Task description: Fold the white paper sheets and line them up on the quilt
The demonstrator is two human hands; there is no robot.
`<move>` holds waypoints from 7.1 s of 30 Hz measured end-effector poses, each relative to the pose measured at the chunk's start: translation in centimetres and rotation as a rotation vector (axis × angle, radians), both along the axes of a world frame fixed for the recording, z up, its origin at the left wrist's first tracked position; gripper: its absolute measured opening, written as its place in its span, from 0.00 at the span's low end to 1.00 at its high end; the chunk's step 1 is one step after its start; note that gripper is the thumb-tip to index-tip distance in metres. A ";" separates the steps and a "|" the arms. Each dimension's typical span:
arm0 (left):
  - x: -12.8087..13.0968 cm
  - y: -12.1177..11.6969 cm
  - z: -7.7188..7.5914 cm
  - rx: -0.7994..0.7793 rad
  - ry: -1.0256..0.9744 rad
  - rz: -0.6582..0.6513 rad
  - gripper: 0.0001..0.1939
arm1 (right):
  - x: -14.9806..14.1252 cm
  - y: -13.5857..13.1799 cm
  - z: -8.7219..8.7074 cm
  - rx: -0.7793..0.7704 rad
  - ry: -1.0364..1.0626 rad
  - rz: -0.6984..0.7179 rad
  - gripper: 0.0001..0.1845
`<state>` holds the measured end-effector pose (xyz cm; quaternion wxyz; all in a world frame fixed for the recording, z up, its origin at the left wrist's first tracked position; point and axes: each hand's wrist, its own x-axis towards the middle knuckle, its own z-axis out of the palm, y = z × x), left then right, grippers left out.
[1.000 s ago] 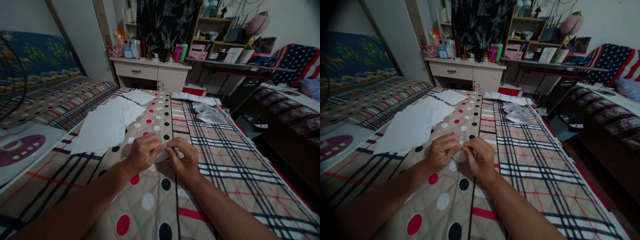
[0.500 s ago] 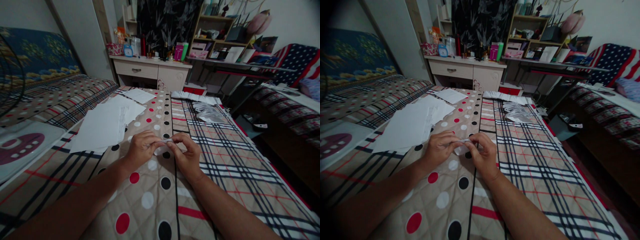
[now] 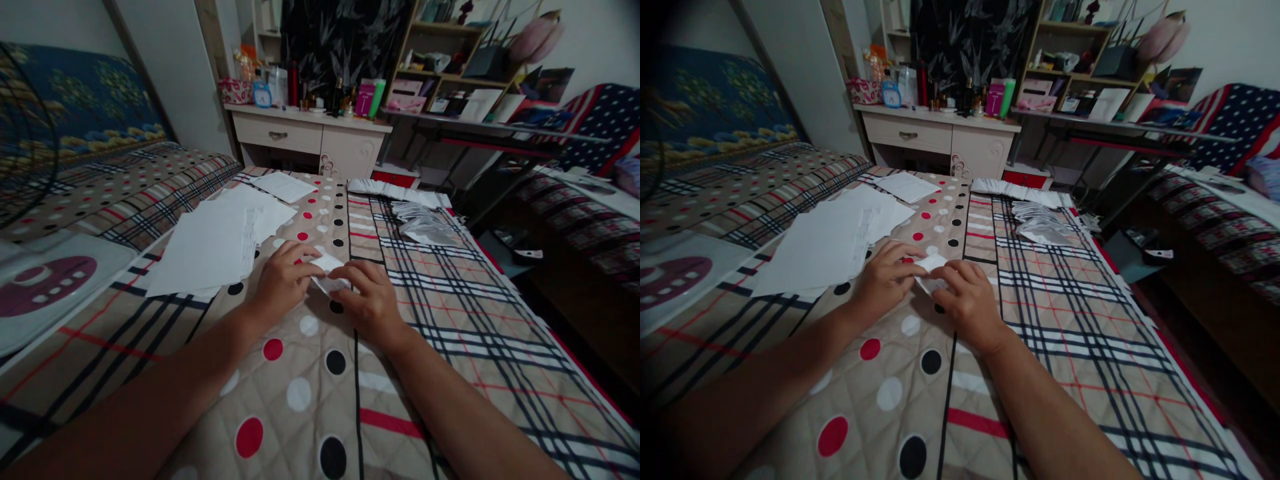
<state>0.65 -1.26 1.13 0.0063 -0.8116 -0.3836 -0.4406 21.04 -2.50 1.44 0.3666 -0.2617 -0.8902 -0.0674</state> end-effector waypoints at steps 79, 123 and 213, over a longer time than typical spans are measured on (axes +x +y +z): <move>1.8 1.9 -2.1 -0.651 -0.203 0.252 0.05 | -2.1 3.7 -0.6 -0.643 -0.021 -0.738 0.12; 1.6 0.6 -0.4 -0.578 0.305 0.434 0.12 | -2.1 3.5 -0.8 -0.620 0.025 -0.732 0.11; 0.1 0.5 0.4 -0.724 -0.469 -0.025 0.23 | -2.1 1.8 -0.8 -1.212 0.671 0.124 0.18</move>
